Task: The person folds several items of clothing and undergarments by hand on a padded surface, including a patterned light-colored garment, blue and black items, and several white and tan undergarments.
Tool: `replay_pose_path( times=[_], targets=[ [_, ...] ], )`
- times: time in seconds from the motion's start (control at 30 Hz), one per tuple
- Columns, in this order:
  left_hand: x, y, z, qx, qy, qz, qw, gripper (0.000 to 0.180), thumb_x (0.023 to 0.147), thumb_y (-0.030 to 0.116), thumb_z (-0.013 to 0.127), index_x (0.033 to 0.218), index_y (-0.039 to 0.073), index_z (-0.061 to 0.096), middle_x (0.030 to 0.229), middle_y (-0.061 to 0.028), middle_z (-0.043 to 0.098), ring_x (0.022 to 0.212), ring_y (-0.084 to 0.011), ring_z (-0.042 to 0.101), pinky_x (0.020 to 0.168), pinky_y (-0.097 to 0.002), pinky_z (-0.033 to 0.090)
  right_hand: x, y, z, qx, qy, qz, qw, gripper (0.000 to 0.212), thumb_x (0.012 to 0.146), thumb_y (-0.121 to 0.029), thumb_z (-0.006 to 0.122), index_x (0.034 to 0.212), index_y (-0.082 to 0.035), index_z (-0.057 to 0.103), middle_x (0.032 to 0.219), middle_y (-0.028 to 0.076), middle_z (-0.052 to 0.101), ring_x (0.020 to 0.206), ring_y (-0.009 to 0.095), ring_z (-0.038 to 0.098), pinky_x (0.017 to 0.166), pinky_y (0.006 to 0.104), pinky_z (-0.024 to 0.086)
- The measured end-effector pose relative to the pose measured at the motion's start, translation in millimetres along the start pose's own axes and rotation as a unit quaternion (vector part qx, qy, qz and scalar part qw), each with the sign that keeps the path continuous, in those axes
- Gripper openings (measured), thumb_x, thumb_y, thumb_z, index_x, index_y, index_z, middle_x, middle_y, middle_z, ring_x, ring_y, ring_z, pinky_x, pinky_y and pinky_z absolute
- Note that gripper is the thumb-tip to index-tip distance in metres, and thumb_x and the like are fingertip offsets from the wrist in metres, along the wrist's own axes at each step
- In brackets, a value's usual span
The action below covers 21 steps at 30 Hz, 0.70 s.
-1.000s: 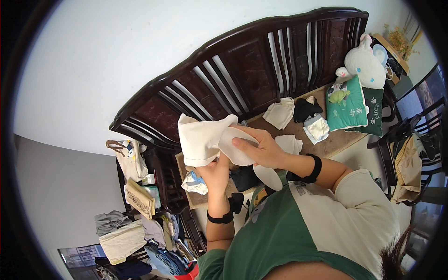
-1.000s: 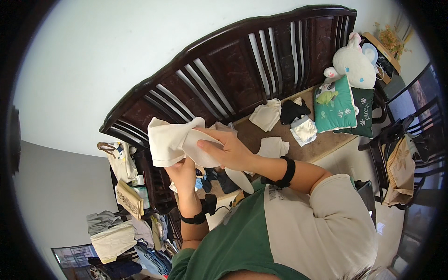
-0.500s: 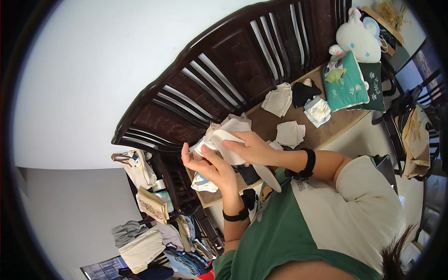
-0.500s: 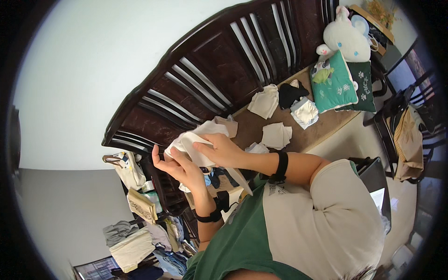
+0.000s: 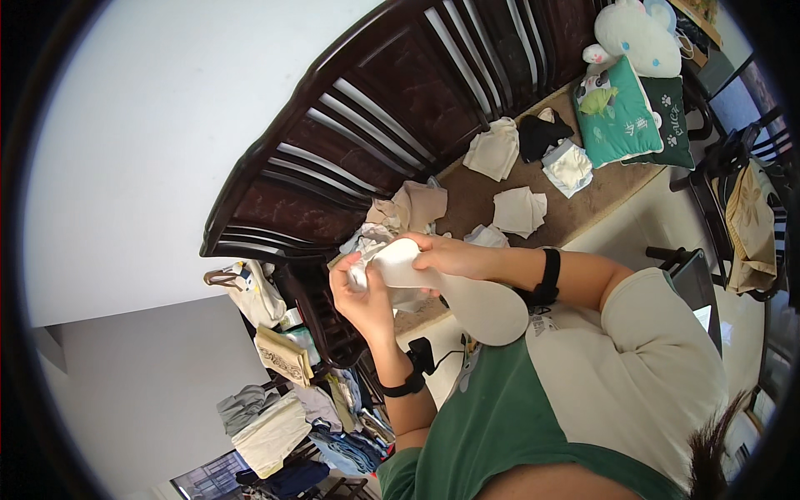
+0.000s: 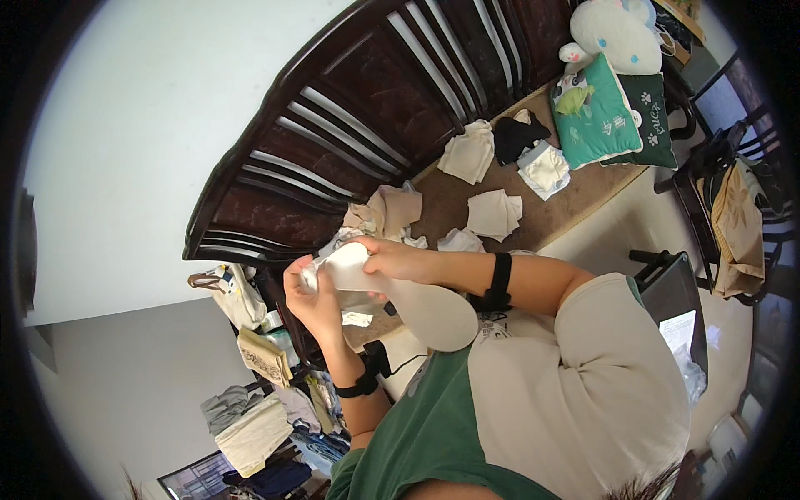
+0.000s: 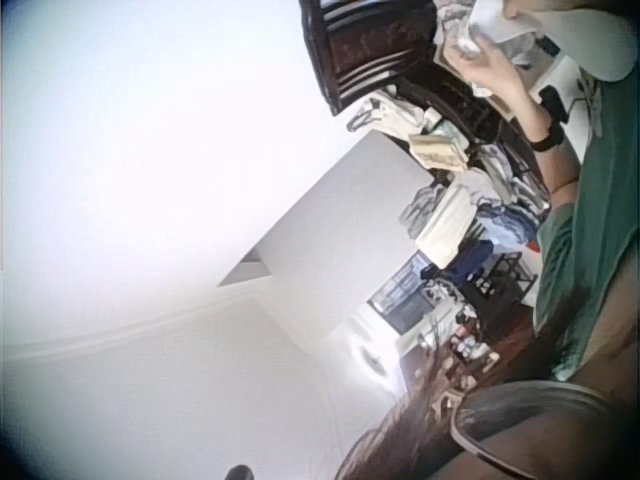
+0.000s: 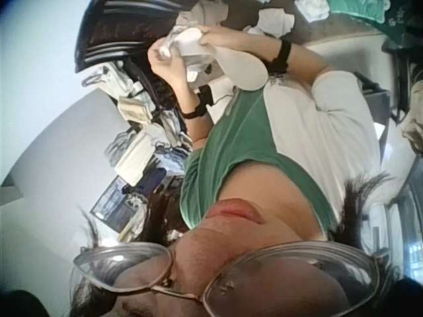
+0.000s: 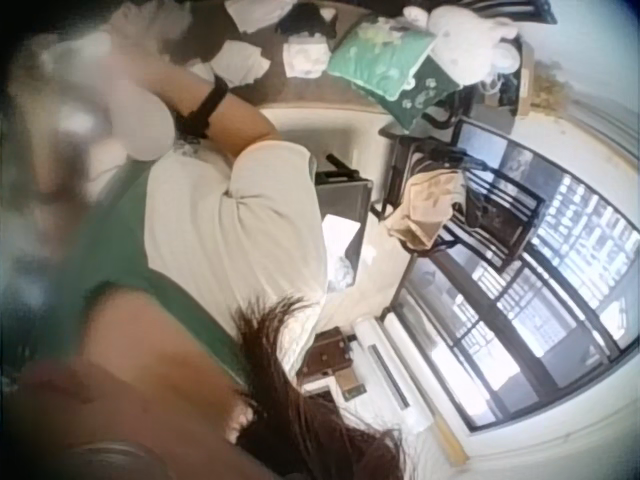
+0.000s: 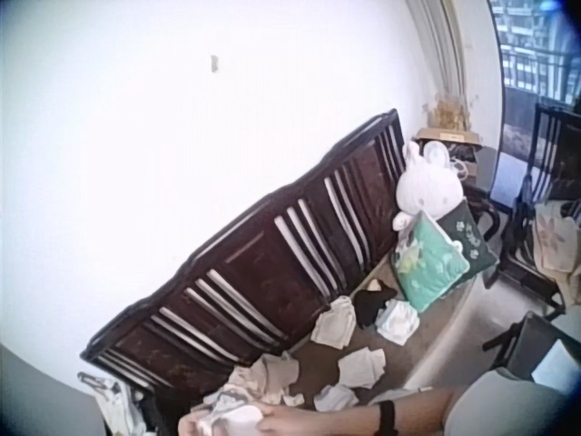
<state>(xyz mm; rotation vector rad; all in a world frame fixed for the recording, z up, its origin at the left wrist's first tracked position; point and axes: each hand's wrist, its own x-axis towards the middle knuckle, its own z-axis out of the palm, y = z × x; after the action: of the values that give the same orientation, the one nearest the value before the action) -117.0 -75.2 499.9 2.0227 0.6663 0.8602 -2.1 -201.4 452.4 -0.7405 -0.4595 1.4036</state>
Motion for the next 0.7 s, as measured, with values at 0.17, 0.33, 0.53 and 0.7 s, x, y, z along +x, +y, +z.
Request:
replay_pose_path(
  times=[0.17, 0.33, 0.53, 0.7],
  targets=[
    [-1, 8, 6, 0.092, 0.082, 0.004, 0.992, 0.016, 0.078, -0.003, 0.061, 0.094, -0.003, 0.060, 0.090, -0.0071, 0.063, 0.081, -0.0133, 0.057, 0.078, -0.0258, 0.046, 7, 24, -14, 0.063, 0.007, 0.011, 0.998, 0.061, 0.091, -0.017, 0.048, 0.143, -0.005, 0.020, 0.102, 0.012, 0.054, 0.054, 0.012, 0.046, 0.045, 0.0255, 0.036],
    [-5, 1, 10, 0.128, 0.109, -0.022, 0.986, 0.014, 0.077, 0.003, 0.069, 0.089, -0.002, 0.063, 0.089, -0.0071, 0.064, 0.079, -0.0137, 0.058, 0.075, -0.0269, 0.047, 4, 36, -2, -0.263, 0.134, -0.196, 0.935, 0.080, 0.082, -0.039, 0.072, 0.133, 0.002, 0.025, 0.118, 0.017, 0.050, 0.093, 0.021, 0.057, 0.076, 0.0323, 0.048],
    [-11, -18, 16, 0.179, 0.137, -0.028, 0.974, 0.008, 0.074, 0.008, 0.076, 0.080, 0.004, 0.073, 0.094, -0.0059, 0.057, 0.092, -0.0191, 0.055, 0.083, -0.0289, 0.044, -14, 19, 10, -0.289, 0.128, -0.167, 0.934, 0.078, 0.074, -0.034, 0.076, 0.122, 0.005, 0.029, 0.110, 0.025, 0.057, 0.099, 0.031, 0.061, 0.086, 0.0386, 0.047],
    [-14, -25, 25, 0.152, 0.152, -0.007, 0.977, 0.008, 0.074, 0.007, 0.076, 0.079, 0.001, 0.072, 0.099, -0.0079, 0.061, 0.095, -0.0199, 0.057, 0.084, -0.0313, 0.045, -21, 22, 7, -0.402, 0.122, -0.202, 0.884, 0.071, 0.075, -0.028, 0.074, 0.121, 0.001, 0.030, 0.110, 0.032, 0.055, 0.099, 0.041, 0.061, 0.083, 0.0445, 0.048]
  ],
)
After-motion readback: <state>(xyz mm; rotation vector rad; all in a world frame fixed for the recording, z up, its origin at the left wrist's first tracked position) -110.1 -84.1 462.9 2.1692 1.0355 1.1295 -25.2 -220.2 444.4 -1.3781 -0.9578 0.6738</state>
